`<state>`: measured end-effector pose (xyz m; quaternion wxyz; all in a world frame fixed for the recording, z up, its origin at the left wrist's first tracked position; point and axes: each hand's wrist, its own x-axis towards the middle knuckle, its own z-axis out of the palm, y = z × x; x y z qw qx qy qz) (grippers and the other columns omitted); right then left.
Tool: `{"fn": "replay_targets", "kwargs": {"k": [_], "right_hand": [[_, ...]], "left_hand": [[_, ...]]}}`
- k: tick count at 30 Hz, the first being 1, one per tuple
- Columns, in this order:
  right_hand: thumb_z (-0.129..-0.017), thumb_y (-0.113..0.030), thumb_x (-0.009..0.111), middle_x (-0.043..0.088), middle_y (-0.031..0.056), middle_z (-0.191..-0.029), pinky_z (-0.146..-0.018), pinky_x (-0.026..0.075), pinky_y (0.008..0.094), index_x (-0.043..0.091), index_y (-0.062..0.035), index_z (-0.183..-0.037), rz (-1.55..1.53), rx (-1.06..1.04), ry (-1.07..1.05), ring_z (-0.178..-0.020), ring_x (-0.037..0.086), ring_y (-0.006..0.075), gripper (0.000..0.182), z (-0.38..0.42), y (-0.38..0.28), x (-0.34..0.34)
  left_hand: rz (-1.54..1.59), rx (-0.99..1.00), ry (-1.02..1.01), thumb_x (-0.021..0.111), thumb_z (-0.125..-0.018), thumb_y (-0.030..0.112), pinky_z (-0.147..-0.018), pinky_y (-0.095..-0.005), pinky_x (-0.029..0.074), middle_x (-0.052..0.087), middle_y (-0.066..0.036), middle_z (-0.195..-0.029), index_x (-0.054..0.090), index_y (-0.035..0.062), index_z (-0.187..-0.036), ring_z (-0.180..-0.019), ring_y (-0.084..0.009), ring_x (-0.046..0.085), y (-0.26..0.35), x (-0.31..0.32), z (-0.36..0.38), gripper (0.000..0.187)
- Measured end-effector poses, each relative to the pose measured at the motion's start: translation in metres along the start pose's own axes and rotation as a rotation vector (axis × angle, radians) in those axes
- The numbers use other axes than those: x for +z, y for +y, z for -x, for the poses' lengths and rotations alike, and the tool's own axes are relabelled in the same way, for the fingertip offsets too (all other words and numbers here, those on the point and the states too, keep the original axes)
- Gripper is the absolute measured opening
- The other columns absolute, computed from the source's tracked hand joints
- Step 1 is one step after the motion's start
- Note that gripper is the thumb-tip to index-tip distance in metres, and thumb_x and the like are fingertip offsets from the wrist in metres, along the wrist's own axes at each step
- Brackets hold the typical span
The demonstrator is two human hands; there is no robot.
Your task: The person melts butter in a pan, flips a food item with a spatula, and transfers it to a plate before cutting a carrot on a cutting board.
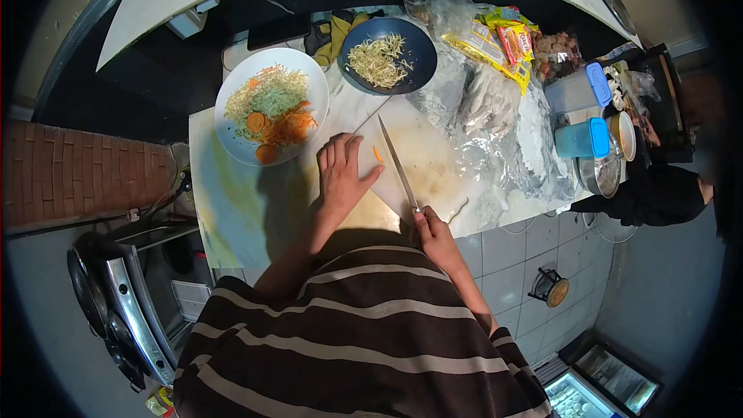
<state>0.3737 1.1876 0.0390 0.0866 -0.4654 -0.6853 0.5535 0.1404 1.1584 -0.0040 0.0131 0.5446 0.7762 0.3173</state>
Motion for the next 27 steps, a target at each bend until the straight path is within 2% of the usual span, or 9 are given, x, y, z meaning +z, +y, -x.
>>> {"fn": "replay_targets", "kwargs": {"k": [2, 6, 8, 9, 11, 17, 27], "right_hand": [[-0.104, -0.034, 0.044, 0.057, 0.0210, -0.063, -0.058, 0.043, 0.0422, 0.053, 0.0010, -0.104, 0.044, 0.121, -0.030, -0.058, 0.058, 0.0341, 0.036, 0.000, -0.002, -0.004], [-0.104, -0.034, 0.044, 0.057, 0.0236, -0.063, -0.057, 0.043, 0.0441, 0.052, 0.0014, -0.105, 0.160, 0.119, -0.033, -0.059, 0.059, 0.0381, 0.036, 0.005, -0.010, -0.010], [-0.104, -0.034, 0.043, 0.057, 0.0263, -0.062, -0.057, 0.043, 0.0469, 0.052, 0.0016, -0.105, 0.221, 0.084, -0.028, -0.060, 0.059, 0.0436, 0.037, 0.008, -0.009, -0.010], [-0.104, -0.034, 0.043, 0.057, 0.0263, -0.062, -0.057, 0.043, 0.0469, 0.052, 0.0016, -0.105, 0.224, 0.084, -0.029, -0.060, 0.059, 0.0436, 0.037, 0.009, -0.009, -0.010], [-0.103, -0.034, 0.043, 0.057, 0.0281, -0.062, -0.057, 0.043, 0.0489, 0.052, 0.0016, -0.105, 0.227, 0.093, -0.031, -0.062, 0.059, 0.0469, 0.036, 0.011, -0.011, -0.008], [-0.103, -0.033, 0.044, 0.057, 0.0284, -0.062, -0.056, 0.042, 0.0503, 0.052, 0.0011, -0.102, 0.186, 0.063, -0.025, -0.062, 0.059, 0.0475, 0.034, 0.012, 0.002, -0.001], [-0.103, -0.031, 0.044, 0.058, 0.0293, -0.064, -0.056, 0.042, 0.0514, 0.052, 0.0008, -0.101, 0.191, 0.023, -0.006, -0.064, 0.059, 0.0489, 0.032, 0.014, 0.001, 0.007]], "left_hand": [[-0.046, -0.042, 0.008, 0.076, -0.075, 0.039, -0.097, -0.0447, 0.032, 0.050, -0.013, -0.125, 0.051, 0.0065, -0.123, -0.117, -0.0310, 0.047, 0.008, -0.003, 0.013, 0.063], [-0.036, -0.062, 0.021, 0.076, -0.075, 0.039, -0.097, -0.0450, 0.031, 0.050, -0.012, -0.125, 0.053, 0.0089, -0.122, -0.115, -0.0304, 0.047, 0.010, -0.006, 0.027, 0.060], [-0.045, 0.010, 0.077, 0.075, -0.077, 0.035, -0.098, -0.0449, 0.030, 0.052, -0.010, -0.122, 0.057, 0.0113, -0.117, -0.114, -0.0292, 0.047, 0.005, -0.005, 0.030, 0.050], [-0.043, 0.009, 0.078, 0.075, -0.077, 0.035, -0.098, -0.0449, 0.030, 0.052, -0.010, -0.122, 0.057, 0.0113, -0.117, -0.114, -0.0292, 0.047, 0.003, -0.004, 0.030, 0.050], [0.042, 0.051, 0.048, 0.074, -0.079, 0.029, -0.098, -0.0441, 0.030, 0.054, -0.007, -0.118, 0.060, 0.0129, -0.110, -0.111, -0.0274, 0.048, 0.001, -0.003, 0.026, 0.037], [0.094, 0.056, 0.042, 0.075, -0.078, 0.023, -0.098, -0.0428, 0.030, 0.055, -0.004, -0.111, 0.061, 0.0131, -0.103, -0.108, -0.0249, 0.049, 0.001, 0.006, 0.017, 0.030], [0.142, 0.045, 0.066, 0.076, -0.077, 0.023, -0.098, -0.0423, 0.031, 0.055, -0.003, -0.110, 0.063, 0.0138, -0.101, -0.110, -0.0248, 0.049, 0.002, 0.005, 0.016, 0.029]]}}
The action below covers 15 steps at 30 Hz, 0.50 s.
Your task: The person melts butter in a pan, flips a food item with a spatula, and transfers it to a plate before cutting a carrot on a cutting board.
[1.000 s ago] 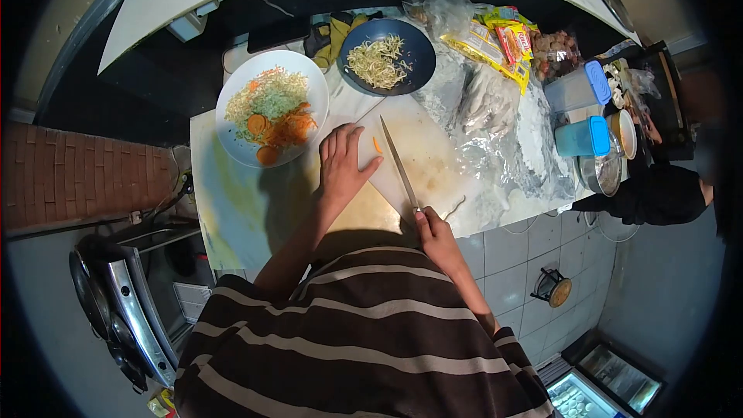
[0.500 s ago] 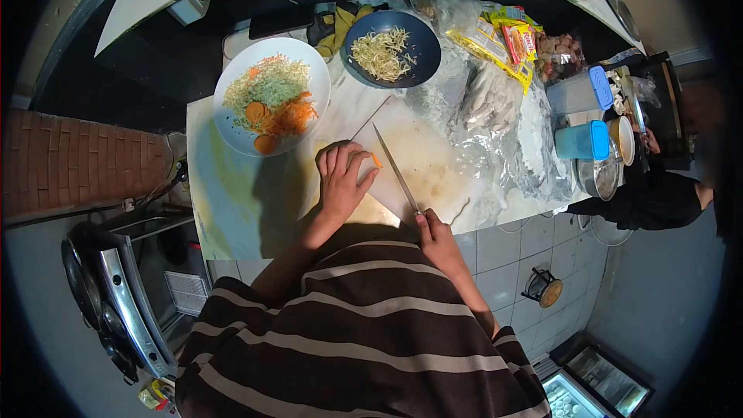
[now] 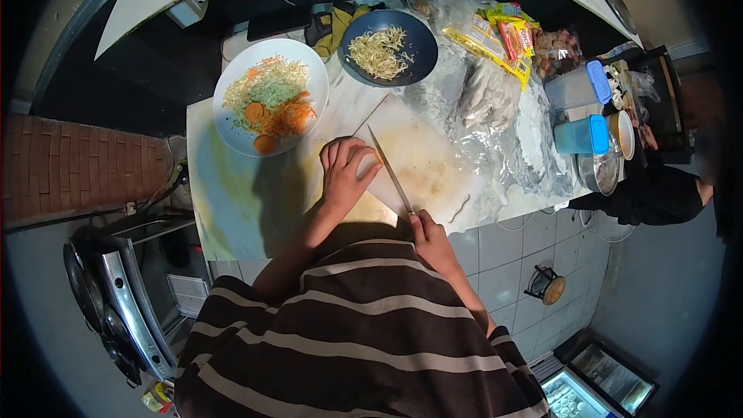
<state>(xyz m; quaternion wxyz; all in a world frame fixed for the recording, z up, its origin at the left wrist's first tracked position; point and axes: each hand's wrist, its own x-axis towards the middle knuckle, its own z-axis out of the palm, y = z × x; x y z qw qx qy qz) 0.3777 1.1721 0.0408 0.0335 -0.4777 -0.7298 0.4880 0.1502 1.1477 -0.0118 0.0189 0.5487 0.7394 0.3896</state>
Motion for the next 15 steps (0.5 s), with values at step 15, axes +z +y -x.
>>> {"fn": "replay_targets", "kwargs": {"k": [15], "right_hand": [[-0.104, -0.030, 0.045, 0.050, 0.0169, -0.057, -0.051, 0.039, 0.0395, 0.050, -0.0009, -0.091, -0.098, 0.015, 0.062, -0.050, 0.048, 0.0265, 0.033, 0.0056, 0.0063, 0.0046]], "left_hand": [[-0.031, 0.129, -0.006, 0.071, -0.082, 0.020, -0.100, -0.0442, 0.034, 0.058, -0.004, -0.109, 0.063, 0.0116, -0.103, -0.106, -0.0249, 0.052, -0.0004, 0.0025, -0.0002, 0.024]]}}
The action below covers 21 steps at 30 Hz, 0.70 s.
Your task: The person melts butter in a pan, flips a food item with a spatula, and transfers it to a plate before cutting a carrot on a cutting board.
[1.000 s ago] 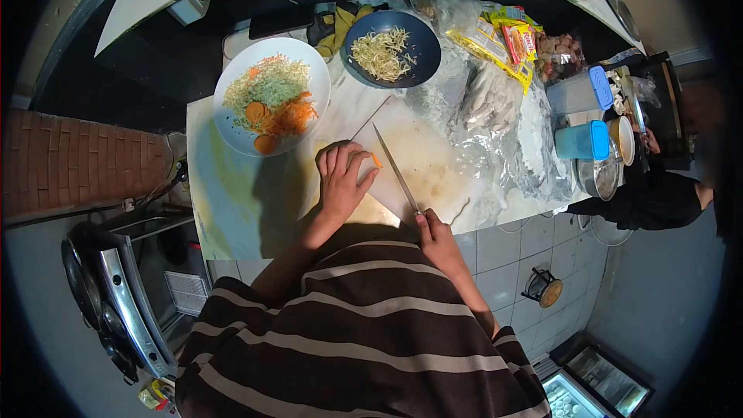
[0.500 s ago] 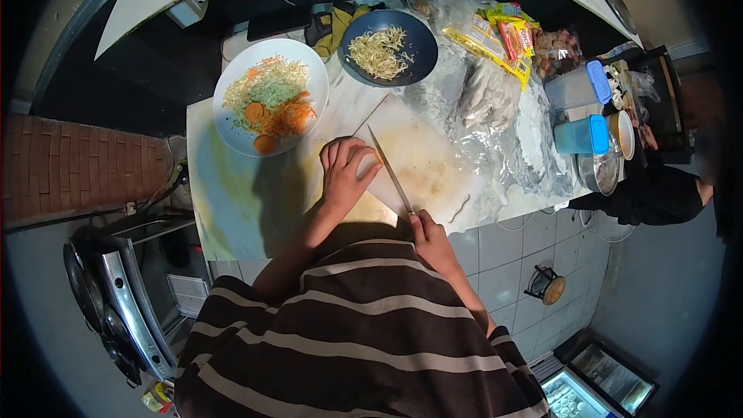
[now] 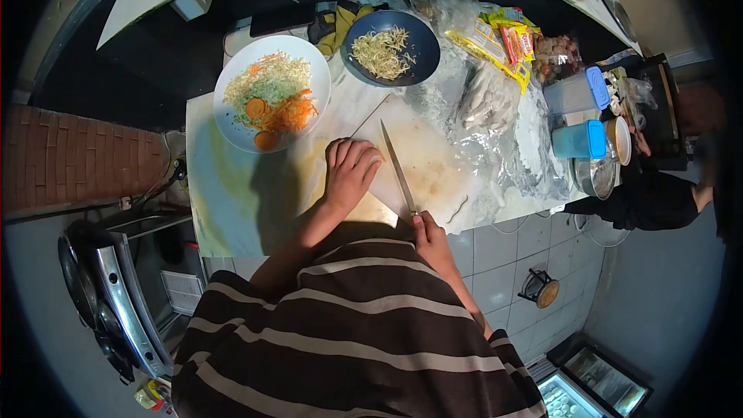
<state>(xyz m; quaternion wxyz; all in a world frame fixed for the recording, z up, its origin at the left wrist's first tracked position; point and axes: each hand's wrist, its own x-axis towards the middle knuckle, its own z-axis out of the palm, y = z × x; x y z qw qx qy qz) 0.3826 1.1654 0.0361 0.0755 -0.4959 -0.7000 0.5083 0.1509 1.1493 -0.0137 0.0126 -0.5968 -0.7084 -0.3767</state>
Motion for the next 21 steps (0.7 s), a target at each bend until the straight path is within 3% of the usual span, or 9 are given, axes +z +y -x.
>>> {"fn": "replay_targets", "kwargs": {"k": [6, 8, 21], "right_hand": [[-0.104, -0.029, 0.045, 0.051, 0.0193, -0.059, -0.053, 0.040, 0.0404, 0.050, -0.0003, -0.092, 0.058, 0.027, -0.055, -0.052, 0.048, 0.0294, 0.031, 0.000, 0.000, 0.004], [-0.103, -0.030, 0.045, 0.055, 0.0276, -0.062, -0.053, 0.041, 0.0490, 0.051, -0.0016, -0.097, 0.082, -0.024, -0.048, -0.063, 0.058, 0.0485, 0.030, 0.000, 0.005, 0.007], [-0.103, -0.029, 0.045, 0.054, 0.0257, -0.057, -0.050, 0.041, 0.0472, 0.050, -0.0003, -0.097, 0.035, 0.006, -0.015, -0.057, 0.058, 0.0458, 0.030, 0.003, 0.002, 0.012]], "left_hand": [[-0.014, 0.037, -0.049, 0.070, -0.083, 0.021, -0.104, -0.0449, 0.034, 0.060, -0.005, -0.116, 0.064, 0.0098, -0.113, -0.113, -0.0243, 0.052, 0.002, -0.011, 0.016, 0.033], [-0.048, 0.043, -0.076, 0.069, -0.085, 0.023, -0.107, -0.0440, 0.032, 0.061, -0.004, -0.120, 0.064, 0.0089, -0.118, -0.116, -0.0224, 0.052, 0.004, -0.013, 0.018, 0.037], [-0.035, 0.069, -0.139, 0.069, -0.085, 0.025, -0.110, -0.0451, 0.029, 0.060, -0.004, -0.126, 0.063, 0.0056, -0.119, -0.122, -0.0221, 0.050, 0.003, -0.013, 0.027, 0.039]]}}
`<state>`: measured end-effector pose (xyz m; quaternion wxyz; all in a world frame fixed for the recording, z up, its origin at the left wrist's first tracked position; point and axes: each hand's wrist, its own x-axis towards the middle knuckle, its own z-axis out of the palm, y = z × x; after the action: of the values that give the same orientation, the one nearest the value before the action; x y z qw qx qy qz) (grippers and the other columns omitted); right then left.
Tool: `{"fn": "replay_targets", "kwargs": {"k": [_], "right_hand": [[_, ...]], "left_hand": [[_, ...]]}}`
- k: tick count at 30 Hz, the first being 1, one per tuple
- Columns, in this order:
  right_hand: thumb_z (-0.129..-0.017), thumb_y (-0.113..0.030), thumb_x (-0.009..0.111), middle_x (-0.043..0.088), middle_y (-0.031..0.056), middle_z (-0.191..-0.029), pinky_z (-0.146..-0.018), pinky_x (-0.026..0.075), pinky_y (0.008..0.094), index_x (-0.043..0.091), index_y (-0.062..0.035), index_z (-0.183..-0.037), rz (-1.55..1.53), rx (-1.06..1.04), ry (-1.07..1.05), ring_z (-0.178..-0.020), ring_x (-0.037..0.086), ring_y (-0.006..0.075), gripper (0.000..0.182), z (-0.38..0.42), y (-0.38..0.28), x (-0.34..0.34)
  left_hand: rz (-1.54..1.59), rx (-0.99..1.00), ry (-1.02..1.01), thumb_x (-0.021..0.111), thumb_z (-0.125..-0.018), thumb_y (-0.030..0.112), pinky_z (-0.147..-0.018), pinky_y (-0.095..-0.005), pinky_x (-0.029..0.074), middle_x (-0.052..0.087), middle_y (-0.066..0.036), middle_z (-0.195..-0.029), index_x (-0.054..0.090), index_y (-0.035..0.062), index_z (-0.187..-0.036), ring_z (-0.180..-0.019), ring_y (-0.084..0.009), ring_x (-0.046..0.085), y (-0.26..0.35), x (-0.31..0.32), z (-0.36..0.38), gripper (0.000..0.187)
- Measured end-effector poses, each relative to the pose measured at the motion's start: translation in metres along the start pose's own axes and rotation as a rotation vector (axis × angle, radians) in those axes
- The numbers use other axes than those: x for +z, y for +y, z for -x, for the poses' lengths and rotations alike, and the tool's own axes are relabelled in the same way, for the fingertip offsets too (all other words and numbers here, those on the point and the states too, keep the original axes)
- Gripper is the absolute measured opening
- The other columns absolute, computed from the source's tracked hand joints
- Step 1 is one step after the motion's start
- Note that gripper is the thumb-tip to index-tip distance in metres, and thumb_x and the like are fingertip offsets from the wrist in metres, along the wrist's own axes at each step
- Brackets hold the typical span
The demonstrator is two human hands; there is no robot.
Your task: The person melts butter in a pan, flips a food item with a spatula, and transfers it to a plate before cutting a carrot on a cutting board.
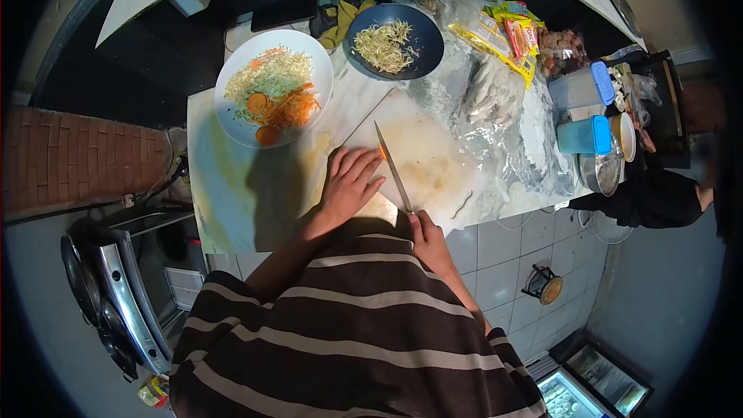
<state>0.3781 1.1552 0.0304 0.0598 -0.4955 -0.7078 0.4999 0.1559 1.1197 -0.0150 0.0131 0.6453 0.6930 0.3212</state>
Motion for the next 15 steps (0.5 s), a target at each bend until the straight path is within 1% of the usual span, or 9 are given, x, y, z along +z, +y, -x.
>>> {"fn": "replay_targets", "kwargs": {"k": [3, 5, 6, 8, 12, 15], "right_hand": [[-0.103, -0.029, 0.045, 0.054, 0.0256, -0.057, -0.050, 0.041, 0.0478, 0.050, -0.0003, -0.095, -0.014, 0.023, -0.016, -0.057, 0.058, 0.0461, 0.030, 0.0001, -0.0057, -0.0016], [-0.103, -0.028, 0.045, 0.056, 0.0266, -0.059, -0.051, 0.041, 0.0504, 0.049, -0.0001, -0.095, 0.016, 0.006, 0.010, -0.060, 0.059, 0.0482, 0.030, 0.0003, -0.0075, -0.0023], [-0.103, -0.028, 0.045, 0.056, 0.0266, -0.059, -0.051, 0.041, 0.0504, 0.049, -0.0001, -0.095, 0.018, 0.007, 0.012, -0.060, 0.059, 0.0482, 0.030, 0.0005, -0.0073, -0.0016], [-0.103, -0.027, 0.045, 0.057, 0.0276, -0.061, -0.052, 0.042, 0.0529, 0.049, 0.0003, -0.095, 0.072, -0.046, 0.088, -0.064, 0.059, 0.0501, 0.028, 0.0004, -0.0054, 0.0006], [-0.103, -0.026, 0.045, 0.058, 0.0283, -0.062, -0.053, 0.042, 0.0540, 0.048, 0.0005, -0.097, 0.105, -0.053, 0.066, -0.066, 0.060, 0.0509, 0.027, -0.0005, -0.0033, -0.0013], [-0.103, -0.026, 0.045, 0.058, 0.0287, -0.062, -0.053, 0.042, 0.0536, 0.048, 0.0003, -0.098, 0.091, -0.025, 0.046, -0.066, 0.059, 0.0511, 0.027, -0.0012, -0.0046, -0.0016]], "left_hand": [[0.023, -0.012, -0.037, 0.067, -0.087, 0.027, -0.112, -0.0458, 0.026, 0.059, -0.004, -0.128, 0.061, 0.0059, -0.123, -0.127, -0.0222, 0.048, -0.0016, 0.0042, -0.0025, 0.042], [0.027, -0.012, -0.047, 0.067, -0.087, 0.027, -0.112, -0.0460, 0.026, 0.058, -0.004, -0.129, 0.061, 0.0062, -0.124, -0.127, -0.0223, 0.048, -0.0017, 0.0031, -0.0029, 0.043], [0.029, -0.014, -0.054, 0.066, -0.087, 0.028, -0.112, -0.0461, 0.026, 0.058, -0.004, -0.130, 0.060, 0.0065, -0.124, -0.127, -0.0225, 0.048, -0.0017, 0.0023, -0.0037, 0.043], [0.024, -0.011, -0.054, 0.066, -0.088, 0.028, -0.112, -0.0463, 0.026, 0.057, -0.004, -0.131, 0.060, 0.0069, -0.125, -0.127, -0.0226, 0.047, -0.0007, 0.0000, -0.0057, 0.043], [0.007, 0.002, -0.065, 0.065, -0.088, 0.029, -0.113, -0.0466, 0.025, 0.055, -0.005, -0.133, 0.059, 0.0080, -0.127, -0.129, -0.0229, 0.046, 0.0017, 0.0000, -0.0081, 0.044], [0.027, -0.027, -0.083, 0.064, -0.089, 0.030, -0.113, -0.0465, 0.025, 0.054, -0.005, -0.134, 0.058, 0.0081, -0.128, -0.129, -0.0230, 0.045, 0.0004, 0.0017, -0.0085, 0.045]]}}
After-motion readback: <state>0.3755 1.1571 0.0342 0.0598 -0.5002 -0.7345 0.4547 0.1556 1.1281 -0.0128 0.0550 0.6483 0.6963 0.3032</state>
